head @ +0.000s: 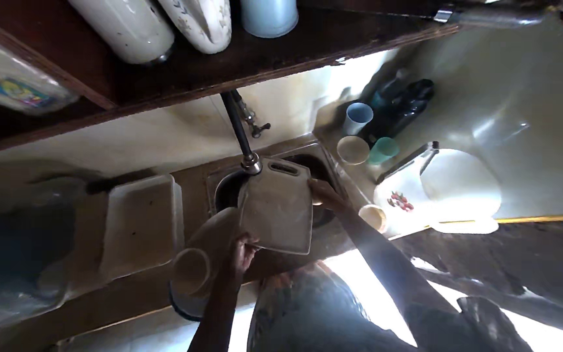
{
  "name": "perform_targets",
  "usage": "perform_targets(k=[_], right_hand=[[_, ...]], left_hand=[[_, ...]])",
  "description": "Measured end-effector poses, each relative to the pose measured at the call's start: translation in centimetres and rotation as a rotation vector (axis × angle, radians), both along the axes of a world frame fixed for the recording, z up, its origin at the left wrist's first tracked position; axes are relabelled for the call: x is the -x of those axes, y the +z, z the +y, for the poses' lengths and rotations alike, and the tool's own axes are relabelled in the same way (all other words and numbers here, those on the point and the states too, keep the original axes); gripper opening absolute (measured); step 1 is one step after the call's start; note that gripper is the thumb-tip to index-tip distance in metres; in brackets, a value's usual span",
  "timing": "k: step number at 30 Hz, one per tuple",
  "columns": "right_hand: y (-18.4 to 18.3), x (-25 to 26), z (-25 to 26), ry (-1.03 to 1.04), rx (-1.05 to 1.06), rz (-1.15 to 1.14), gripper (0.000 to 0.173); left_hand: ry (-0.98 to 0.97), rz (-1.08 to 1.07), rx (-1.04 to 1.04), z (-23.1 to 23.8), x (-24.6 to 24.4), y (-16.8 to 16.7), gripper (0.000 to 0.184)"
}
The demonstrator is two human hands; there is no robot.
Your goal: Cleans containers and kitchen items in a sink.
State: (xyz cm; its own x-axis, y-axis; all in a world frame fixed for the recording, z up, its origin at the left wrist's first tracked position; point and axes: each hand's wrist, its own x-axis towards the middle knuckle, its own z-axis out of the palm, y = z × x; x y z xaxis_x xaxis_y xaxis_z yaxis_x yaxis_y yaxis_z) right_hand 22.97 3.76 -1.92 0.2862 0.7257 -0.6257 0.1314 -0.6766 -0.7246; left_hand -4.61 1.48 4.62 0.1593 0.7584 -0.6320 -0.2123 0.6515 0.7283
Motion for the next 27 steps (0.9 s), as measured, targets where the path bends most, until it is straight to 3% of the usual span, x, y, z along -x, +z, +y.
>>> perform_targets(k=[3,5,7,8,10,14,16,19,21,25,27], right_hand=[[0.5,1.7,0.7,0.077,-0.125,-0.342,0.051],[2.4,4.7,0.2,0.158,-0.281,-0.319,0.051],[3.9,9.5,-1.4,0.388,-0.477,-0.177,0.049],[3.9,11.5,-2.0,0.541,-0.589,-0.168,0.049],[2.2,12.7,-0.6,0.638,-0.716,-0.242,0.046],[-2.4,8.6,7.0,0.382,-0.495,-0.348,0.043],[-1.8,10.1,7.6,0.349,-0.456,-0.396,0.042],[2.6,15.0,3.8,0.661,-0.629,-0.332,0.043],[2.5,15.3,3.7,0.751,-0.663,-0.242,0.044],[-1.3,11.5,10.6,0.386,-0.352,-0.325,0.044],[-1.4,12.0,11.6,0.336,-0.322,-0.392,0.048]], left_hand=[[0.072,-0.067,0.041,-0.5,-0.5,-0.8,0.027],[0.061,-0.093,0.036,-0.4,-0.8,-1.2,0.027],[0.025,-0.069,0.035,-0.1,-1.2,-1.1,0.027],[-0.011,-0.049,0.021,0.1,-1.3,-1.0,0.026],[-0.060,0.016,-0.017,0.2,-1.2,-0.5,0.022],[-0.103,0.055,-0.040,-0.6,-0.7,0.7,0.023],[-0.099,0.047,-0.022,-0.5,-0.5,0.7,0.026],[-0.063,0.008,-0.002,0.9,0.0,-0.4,0.024],[-0.037,0.011,0.002,1.2,0.2,-0.8,0.021],[0.005,0.033,0.015,1.0,-0.1,0.2,0.021],[0.017,0.030,0.006,1.4,-0.4,0.6,0.023]])
